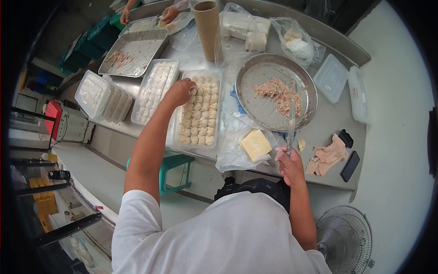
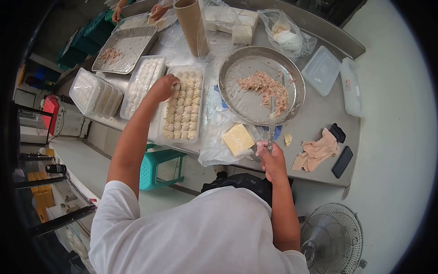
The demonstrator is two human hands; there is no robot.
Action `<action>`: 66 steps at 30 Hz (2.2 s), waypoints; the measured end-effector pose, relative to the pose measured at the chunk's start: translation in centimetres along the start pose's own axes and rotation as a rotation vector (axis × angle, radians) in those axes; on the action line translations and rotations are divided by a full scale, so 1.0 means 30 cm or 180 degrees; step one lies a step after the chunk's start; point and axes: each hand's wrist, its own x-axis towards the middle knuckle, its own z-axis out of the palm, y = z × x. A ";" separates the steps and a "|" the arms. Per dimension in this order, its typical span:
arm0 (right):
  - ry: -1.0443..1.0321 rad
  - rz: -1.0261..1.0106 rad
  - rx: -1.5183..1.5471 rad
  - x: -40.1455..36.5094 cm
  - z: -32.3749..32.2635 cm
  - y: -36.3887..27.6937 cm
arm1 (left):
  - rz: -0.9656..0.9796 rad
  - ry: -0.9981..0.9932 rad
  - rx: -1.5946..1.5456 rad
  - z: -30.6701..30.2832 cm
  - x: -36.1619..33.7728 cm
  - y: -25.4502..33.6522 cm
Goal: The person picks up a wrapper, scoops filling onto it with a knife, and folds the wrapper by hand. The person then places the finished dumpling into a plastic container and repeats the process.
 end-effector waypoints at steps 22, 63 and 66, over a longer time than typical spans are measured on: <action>0.0818 -0.1980 -0.5061 0.364 0.019 -0.237 | -0.0158 0.0402 -0.1340 0.171 -0.110 0.536; 0.0054 -0.2343 -0.3454 0.242 -0.084 -0.241 | -0.0267 0.0329 -0.0834 0.345 -0.219 0.985; 0.0186 -0.2303 -0.3038 0.230 -0.080 -0.226 | -0.0292 0.0375 -0.0946 0.354 -0.223 0.967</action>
